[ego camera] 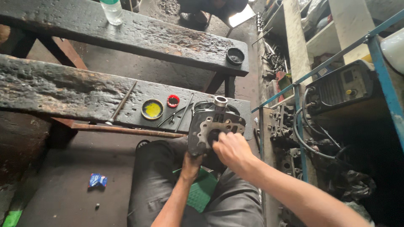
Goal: The person sits on the floor and cleans a disassembled engine cylinder head using a rag and a small metal tool. They wipe the surface and internal holes, then use the tool to scrape or clean specific areas before wiping again.
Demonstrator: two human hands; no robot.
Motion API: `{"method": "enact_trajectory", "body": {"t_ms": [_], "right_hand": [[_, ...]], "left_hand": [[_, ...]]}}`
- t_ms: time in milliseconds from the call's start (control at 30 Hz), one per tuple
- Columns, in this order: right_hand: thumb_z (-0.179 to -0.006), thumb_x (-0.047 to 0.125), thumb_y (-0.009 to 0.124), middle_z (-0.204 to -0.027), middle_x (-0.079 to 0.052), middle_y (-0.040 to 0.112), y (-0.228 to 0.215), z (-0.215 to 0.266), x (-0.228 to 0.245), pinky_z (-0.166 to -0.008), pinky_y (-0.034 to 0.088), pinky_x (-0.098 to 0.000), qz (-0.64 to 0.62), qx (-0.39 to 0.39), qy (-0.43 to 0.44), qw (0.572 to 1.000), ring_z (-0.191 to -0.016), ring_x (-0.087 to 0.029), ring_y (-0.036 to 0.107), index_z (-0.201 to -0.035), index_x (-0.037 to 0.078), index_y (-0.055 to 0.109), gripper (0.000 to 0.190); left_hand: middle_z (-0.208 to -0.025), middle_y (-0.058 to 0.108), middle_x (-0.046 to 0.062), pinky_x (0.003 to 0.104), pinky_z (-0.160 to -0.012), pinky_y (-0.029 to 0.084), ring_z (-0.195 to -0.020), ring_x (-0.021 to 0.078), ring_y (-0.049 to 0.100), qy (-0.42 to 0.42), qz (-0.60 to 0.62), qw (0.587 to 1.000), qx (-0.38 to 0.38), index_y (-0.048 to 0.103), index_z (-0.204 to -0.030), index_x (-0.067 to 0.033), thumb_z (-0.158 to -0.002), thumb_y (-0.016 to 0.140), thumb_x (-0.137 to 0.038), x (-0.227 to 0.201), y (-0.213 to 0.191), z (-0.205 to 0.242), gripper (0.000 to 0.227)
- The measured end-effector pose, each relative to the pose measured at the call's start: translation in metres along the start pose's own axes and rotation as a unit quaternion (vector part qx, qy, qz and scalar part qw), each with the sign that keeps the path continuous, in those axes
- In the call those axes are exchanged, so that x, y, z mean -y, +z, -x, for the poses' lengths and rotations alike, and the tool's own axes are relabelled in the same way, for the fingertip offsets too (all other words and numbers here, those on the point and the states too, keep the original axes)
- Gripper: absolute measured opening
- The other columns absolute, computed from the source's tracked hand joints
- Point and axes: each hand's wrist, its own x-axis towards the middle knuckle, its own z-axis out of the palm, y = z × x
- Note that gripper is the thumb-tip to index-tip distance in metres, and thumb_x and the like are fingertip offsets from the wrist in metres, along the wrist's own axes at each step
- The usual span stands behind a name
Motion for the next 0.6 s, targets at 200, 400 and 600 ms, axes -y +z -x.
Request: {"method": "enact_trajectory", "body": {"t_ms": [200,400,600], "right_hand": [[-0.087,0.018,0.067,-0.084,-0.018,0.072,0.027,-0.018,-0.013,-0.060,0.053,-0.0435,-0.339,-0.004,0.136,0.931,-0.066,-0.027,0.064,-0.087,0.007,0.071,0.011],[-0.083,0.014,0.068,-0.095,-0.010,0.070,0.073,0.039,-0.011,-0.066,0.056,-0.0359,-0.918,-0.065,0.109,0.377,-0.073,-0.018,0.067,-0.113,0.004,0.064,0.032],[-0.077,0.003,0.061,-0.101,-0.009,0.074,0.100,0.090,-0.004,-0.079,0.058,-0.0339,-0.899,-0.064,0.141,0.409,-0.086,-0.019,0.072,-0.119,0.001,0.063,0.043]], "left_hand": [[-0.107,0.073,0.001,0.030,-0.087,0.056,-0.097,0.0123,0.068,-0.006,-0.031,0.999,-0.024,0.070,-0.117,-0.0016,-0.086,0.070,-0.002,-0.018,0.013,-0.007,0.032],[-0.098,0.066,0.000,0.029,-0.077,0.049,-0.088,0.0129,0.058,-0.020,-0.038,0.999,-0.004,0.070,-0.109,0.0011,-0.086,0.080,-0.009,-0.010,0.002,-0.005,0.027],[-0.101,0.069,0.000,0.029,-0.084,0.051,-0.093,0.0111,0.061,0.005,-0.075,0.997,-0.003,0.071,-0.110,-0.0005,-0.085,0.077,-0.009,-0.018,0.008,-0.003,0.027]]}}
